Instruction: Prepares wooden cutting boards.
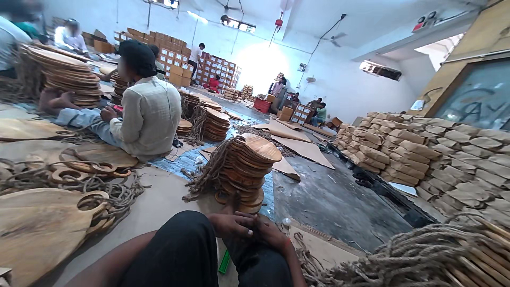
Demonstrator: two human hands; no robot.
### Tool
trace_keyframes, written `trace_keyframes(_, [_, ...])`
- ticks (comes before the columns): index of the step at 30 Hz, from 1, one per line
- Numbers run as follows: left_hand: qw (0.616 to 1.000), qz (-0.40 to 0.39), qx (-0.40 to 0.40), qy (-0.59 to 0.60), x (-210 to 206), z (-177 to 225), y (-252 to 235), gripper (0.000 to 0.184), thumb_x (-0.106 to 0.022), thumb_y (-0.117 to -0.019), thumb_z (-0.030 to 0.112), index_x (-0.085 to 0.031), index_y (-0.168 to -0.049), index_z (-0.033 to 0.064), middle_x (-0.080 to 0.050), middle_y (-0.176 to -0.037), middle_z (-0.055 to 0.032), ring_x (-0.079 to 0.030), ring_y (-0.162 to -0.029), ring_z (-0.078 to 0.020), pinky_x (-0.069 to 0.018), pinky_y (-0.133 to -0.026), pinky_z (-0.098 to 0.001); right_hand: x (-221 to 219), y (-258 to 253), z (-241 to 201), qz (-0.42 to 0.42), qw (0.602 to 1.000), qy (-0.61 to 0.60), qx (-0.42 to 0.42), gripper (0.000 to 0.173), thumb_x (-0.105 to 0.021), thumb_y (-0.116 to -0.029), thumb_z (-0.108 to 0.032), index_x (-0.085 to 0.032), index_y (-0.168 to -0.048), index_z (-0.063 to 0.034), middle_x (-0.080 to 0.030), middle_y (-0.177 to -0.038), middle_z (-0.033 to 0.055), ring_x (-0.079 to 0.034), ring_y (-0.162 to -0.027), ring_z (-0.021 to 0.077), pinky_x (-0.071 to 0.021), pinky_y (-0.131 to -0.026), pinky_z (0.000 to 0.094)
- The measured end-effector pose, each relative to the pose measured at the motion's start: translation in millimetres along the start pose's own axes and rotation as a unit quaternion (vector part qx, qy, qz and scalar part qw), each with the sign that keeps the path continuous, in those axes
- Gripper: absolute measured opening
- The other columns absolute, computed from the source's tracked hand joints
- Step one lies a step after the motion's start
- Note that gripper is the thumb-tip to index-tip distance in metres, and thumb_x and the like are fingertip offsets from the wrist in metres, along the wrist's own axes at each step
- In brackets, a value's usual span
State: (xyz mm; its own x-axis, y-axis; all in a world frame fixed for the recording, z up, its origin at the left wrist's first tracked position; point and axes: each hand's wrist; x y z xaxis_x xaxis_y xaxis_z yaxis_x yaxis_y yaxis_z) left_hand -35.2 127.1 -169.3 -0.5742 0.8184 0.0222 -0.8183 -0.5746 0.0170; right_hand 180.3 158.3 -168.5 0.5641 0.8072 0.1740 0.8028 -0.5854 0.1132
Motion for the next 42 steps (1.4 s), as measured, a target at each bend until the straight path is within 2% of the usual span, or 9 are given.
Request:
trace_keyframes(3, [1.0,-0.001,-0.001,0.01,-0.3,0.3,0.6,0.047,-0.046,-0.1044,0.023,-0.043,-0.149,0.0094,-0.059,-0.132,-0.008,-0.06,-0.115,-0.0161,-0.0497,-0.102,-0.0417,0.6,-0.3,0.5,-0.005,1.0,0.009,0.001,0.067,-0.032,-0.1043,-0.059,-0.053,-0.143,-0.0089,-0.069,-0.126,0.0003,-0.065,-0.115,0.0096,-0.0528,-0.102,0.0311])
trace_keyframes(8, [1.0,-0.01,-0.006,0.0,0.1,1.0,0.5,0.046,-0.045,-0.1045,0.023,-0.044,-0.149,0.01,-0.059,-0.132,-0.0073,-0.059,-0.115,-0.0156,-0.0491,-0.101,-0.0418,1.6,-0.4,3.0,-0.003,1.0,-0.003,-0.007,0.067,-0.029,-0.1048,-0.058,-0.056,-0.14,-0.0075,-0.07,-0.121,0.0023,-0.067,-0.11,0.0125,-0.0549,-0.099,0.034])
trace_keyframes(12, [1.0,-0.009,-0.007,-0.014,-1.5,3.7,1.6,0.045,-0.045,-0.1048,0.024,-0.046,-0.148,0.0105,-0.059,-0.131,-0.0057,-0.059,-0.113,-0.0136,-0.0492,-0.1,-0.0398,0.3,0.1,0.5,-0.022,1.0,-0.018,0.004,0.073,-0.036,-0.1009,-0.065,-0.054,-0.142,-0.0083,-0.069,-0.125,0.0021,-0.066,-0.114,0.0131,-0.0535,-0.101,0.034])
trace_keyframes(15, [1.0,-0.012,-0.011,-0.001,-0.2,1.6,0.6,0.044,-0.046,-0.1048,0.023,-0.047,-0.146,0.0108,-0.06,-0.128,-0.0046,-0.06,-0.112,-0.0132,-0.0498,-0.1,-0.0392,-0.6,0.7,-1.1,-0.008,1.0,-0.007,-0.005,0.065,-0.031,-0.1044,-0.058,-0.056,-0.139,-0.0083,-0.071,-0.121,0.0002,-0.067,-0.11,0.0101,-0.0545,-0.099,0.0313])
trace_keyframes(22, [1.0,-0.01,-0.002,0.007,-0.4,1.9,0.9,0.045,-0.046,-0.1046,0.023,-0.045,-0.148,0.0103,-0.06,-0.13,-0.0055,-0.06,-0.114,-0.0143,-0.0493,-0.102,-0.0408,1.4,-0.7,1.1,-0.009,1.0,0.001,-0.005,0.065,-0.031,-0.1049,-0.057,-0.054,-0.141,-0.0079,-0.07,-0.123,0.0003,-0.066,-0.112,0.0094,-0.0535,-0.1,0.0309])
trace_keyframes(25, [1.0,0.001,0.002,-0.012,-1.8,4.1,2.1,0.046,-0.044,-0.1053,0.022,-0.044,-0.149,0.0082,-0.059,-0.132,-0.0073,-0.059,-0.114,-0.0139,-0.0486,-0.101,-0.0397,-1.1,0.6,-0.3,0.017,1.0,0.015,-0.009,0.06,-0.028,-0.107,-0.05,-0.055,-0.139,-0.0071,-0.07,-0.12,-0.0007,-0.066,-0.108,0.0065,-0.0538,-0.097,0.0287])
trace_keyframes(31, [1.0,-0.001,0.009,-0.005,-1.2,2.7,1.1,0.046,-0.045,-0.1053,0.023,-0.044,-0.149,0.0095,-0.059,-0.132,-0.0069,-0.059,-0.114,-0.0142,-0.049,-0.101,-0.0399,2.1,-0.3,2.7,0.008,1.0,0.017,-0.011,0.067,-0.032,-0.1039,-0.059,-0.055,-0.141,-0.0081,-0.069,-0.123,0.0001,-0.066,-0.111,0.0081,-0.0533,-0.099,0.03])
trace_keyframes(36, [1.0,-0.006,0.001,0.003,1.3,-0.7,0.0,0.047,-0.045,-0.1054,0.023,-0.043,-0.151,0.0099,-0.058,-0.134,-0.0081,-0.059,-0.118,-0.0161,-0.048,-0.104,-0.0418,1.2,-0.3,1.5,0.004,1.0,0.009,-0.009,0.064,-0.03,-0.1055,-0.056,-0.054,-0.142,-0.0083,-0.069,-0.124,-0.0001,-0.066,-0.112,0.0086,-0.0538,-0.099,0.03])
trace_keyframes(42, [1.0,-0.004,0.0,-0.011,-0.5,2.9,1.4,0.045,-0.045,-0.1058,0.024,-0.045,-0.148,0.01,-0.06,-0.129,-0.0057,-0.06,-0.113,-0.0135,-0.0496,-0.101,-0.0394,1.9,0.1,2.4,0.021,0.999,0.011,-0.026,0.064,-0.029,-0.1066,-0.054,-0.056,-0.14,-0.0067,-0.07,-0.123,0.0023,-0.067,-0.111,0.0103,-0.0541,-0.1,0.0317])
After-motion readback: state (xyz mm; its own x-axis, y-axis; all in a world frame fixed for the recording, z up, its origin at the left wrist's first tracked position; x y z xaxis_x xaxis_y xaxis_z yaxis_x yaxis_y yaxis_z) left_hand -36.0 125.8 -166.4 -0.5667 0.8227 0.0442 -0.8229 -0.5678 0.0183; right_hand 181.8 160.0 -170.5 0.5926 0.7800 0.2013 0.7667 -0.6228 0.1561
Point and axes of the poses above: each hand's wrist, its own y-axis away from the middle knuckle, its own x-axis out of the back of the hand, z = x × y
